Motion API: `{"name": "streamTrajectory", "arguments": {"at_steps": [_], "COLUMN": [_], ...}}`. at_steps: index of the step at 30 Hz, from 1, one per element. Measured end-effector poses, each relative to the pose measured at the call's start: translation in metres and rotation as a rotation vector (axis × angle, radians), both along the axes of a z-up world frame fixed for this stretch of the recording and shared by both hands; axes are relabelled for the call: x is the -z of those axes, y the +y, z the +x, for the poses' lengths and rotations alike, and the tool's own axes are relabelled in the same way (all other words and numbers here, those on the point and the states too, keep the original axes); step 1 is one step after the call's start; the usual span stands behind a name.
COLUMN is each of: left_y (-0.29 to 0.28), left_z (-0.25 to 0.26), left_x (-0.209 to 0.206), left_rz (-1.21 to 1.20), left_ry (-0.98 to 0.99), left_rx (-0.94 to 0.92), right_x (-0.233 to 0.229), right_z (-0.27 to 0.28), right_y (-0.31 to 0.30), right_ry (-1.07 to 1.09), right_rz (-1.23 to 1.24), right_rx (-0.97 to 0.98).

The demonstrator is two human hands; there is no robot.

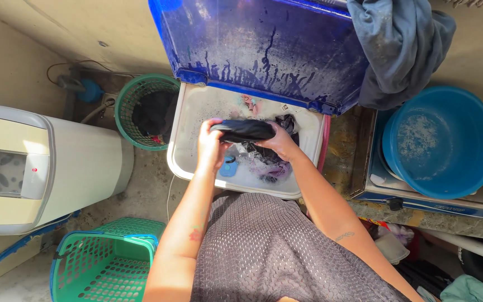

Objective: The person washes clothes in a tub of soapy water by scrubbing and wringing the garments by hand.

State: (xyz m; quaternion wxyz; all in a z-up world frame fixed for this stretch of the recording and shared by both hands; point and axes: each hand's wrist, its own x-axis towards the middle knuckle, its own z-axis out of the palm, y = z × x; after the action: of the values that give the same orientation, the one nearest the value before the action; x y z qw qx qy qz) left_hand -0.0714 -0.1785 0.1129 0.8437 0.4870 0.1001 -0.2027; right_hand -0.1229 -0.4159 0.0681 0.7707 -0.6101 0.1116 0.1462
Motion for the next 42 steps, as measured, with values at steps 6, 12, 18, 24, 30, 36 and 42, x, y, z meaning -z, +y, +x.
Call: {"name": "streamTrajectory", "arguments": {"at_steps": [6, 12, 18, 24, 30, 36, 42], "left_y": [0.005, -0.038, -0.041, -0.065, -0.072, -0.062, -0.057], "left_z": [-0.001, -0.010, 0.013, 0.021, 0.010, 0.002, -0.003], "left_x": [0.062, 0.092, 0.069, 0.030, -0.029, -0.043, -0.047], "left_rz": [-0.095, -0.617, -0.644, -0.109, 0.729, 0.903, 0.815], "left_ry": [0.894, 0.698, 0.626, 0.078, -0.750, -1.178, -1.454], "left_rx": [-0.007, 0.210, 0.320, -0.096, 0.055, 0.417, 0.561], "right_x": [-0.074, -0.109, -0.079, -0.039, 0.016, 0.050, 0.092], "right_z": [0.004, -0.006, -0.017, -0.035, -0.014, -0.004, -0.010], "right_y": [0.040, 0.051, 0.051, 0.050, 0.014, 0.011, 0.014], "right_ry": [-0.388, -0.416, -0.840, 0.132, 0.514, 0.709, 0.685], "right_rz": [-0.909, -0.569, -0.531, 0.619, 0.854, 0.784, 0.419], "right_rx": [-0.472, -0.455, -0.148, 0.393, 0.444, 0.321, 0.037]}}
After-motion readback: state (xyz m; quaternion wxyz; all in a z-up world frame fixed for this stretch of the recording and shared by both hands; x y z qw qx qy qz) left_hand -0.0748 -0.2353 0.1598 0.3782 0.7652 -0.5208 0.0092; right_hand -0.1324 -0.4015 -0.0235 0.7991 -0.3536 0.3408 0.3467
